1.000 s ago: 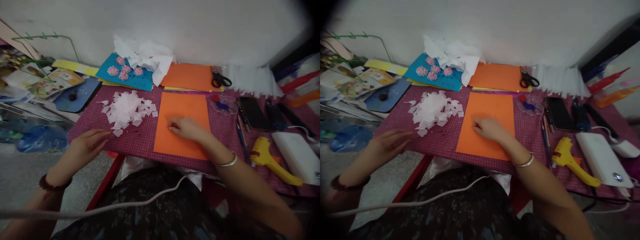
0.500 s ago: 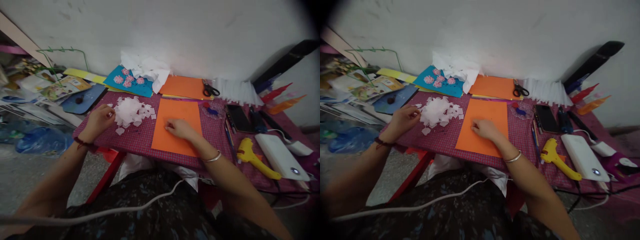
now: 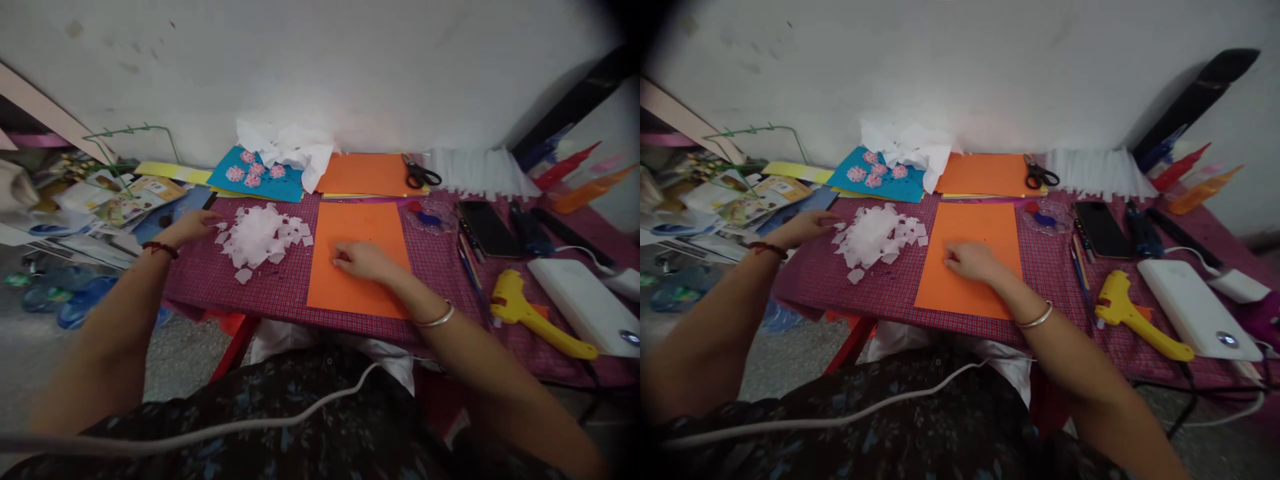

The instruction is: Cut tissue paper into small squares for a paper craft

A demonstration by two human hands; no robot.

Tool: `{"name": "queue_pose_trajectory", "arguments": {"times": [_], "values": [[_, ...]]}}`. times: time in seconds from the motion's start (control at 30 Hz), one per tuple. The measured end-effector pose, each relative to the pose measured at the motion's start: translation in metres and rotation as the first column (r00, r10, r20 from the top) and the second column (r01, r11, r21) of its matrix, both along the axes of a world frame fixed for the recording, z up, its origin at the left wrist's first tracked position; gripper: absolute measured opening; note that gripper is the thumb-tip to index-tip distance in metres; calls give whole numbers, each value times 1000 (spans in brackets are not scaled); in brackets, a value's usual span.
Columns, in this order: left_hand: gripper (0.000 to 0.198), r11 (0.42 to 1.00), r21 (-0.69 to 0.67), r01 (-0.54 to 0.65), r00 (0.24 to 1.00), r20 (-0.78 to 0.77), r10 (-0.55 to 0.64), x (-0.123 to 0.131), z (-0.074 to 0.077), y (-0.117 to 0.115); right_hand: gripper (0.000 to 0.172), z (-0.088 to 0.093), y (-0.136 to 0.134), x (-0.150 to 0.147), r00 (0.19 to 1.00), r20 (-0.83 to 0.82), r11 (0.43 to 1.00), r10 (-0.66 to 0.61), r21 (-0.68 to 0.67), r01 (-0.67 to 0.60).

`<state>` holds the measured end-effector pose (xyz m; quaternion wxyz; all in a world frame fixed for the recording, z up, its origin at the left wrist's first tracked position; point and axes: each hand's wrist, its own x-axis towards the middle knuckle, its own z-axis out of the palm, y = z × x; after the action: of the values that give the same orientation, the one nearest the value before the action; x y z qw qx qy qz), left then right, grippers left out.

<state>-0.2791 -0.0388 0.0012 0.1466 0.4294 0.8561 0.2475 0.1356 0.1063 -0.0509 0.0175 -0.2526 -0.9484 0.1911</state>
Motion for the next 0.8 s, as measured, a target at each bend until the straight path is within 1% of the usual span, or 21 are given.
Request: {"name": "queue_pose_trajectory", "arguments": {"times": [0.13, 0.17, 0.23, 0.33, 0.43, 0.5, 0.6, 0.67, 0.7, 0.77, 0.8], "values": [[13, 997, 13, -73, 995, 64, 72, -1, -18, 4, 14, -2, 0, 0, 1000, -15, 1000, -7, -25, 7], [10, 994, 34, -99, 992, 88, 96, 1, -20, 4, 14, -2, 1, 0, 1000, -20, 999, -12, -31, 11], [12, 985, 93, -148, 978, 165, 131, 7, -21, 6, 13, -3, 2, 0, 999, -34, 999, -19, -43, 18], [16, 957, 219, -191, 938, 327, 113, 25, -13, 8, 11, -5, 5, 0, 996, -78, 997, -34, -70, 29], [19, 933, 318, -171, 886, 464, 4, 54, 0, 8, 11, -9, 9, 0, 988, -142, 992, -64, -116, 48], [19, 932, 341, -123, 841, 534, -84, 76, 8, 9, 13, -13, 9, -3, 978, -189, 987, -88, -150, 59], [19, 935, 348, -63, 756, 629, -183, 112, 14, 19, 21, -14, 6, -7, 949, -282, 977, -143, -191, 91], [19, 940, 342, -12, 690, 683, -240, 140, 11, 32, 31, -11, 3, -9, 888, -419, 971, -190, -217, 105], [20, 941, 337, 15, 648, 714, -266, 156, 9, 40, 37, -8, 2, -9, 846, -496, 972, -194, -215, 97], [20, 940, 335, 61, 536, 783, -314, 189, 2, 57, 49, -1, 0, -7, 790, -601, 990, -122, -134, 51], [19, 941, 331, 66, 438, 838, -325, 207, -1, 65, 54, 2, 1, -5, 784, -618, 998, -58, -65, 23]]}}
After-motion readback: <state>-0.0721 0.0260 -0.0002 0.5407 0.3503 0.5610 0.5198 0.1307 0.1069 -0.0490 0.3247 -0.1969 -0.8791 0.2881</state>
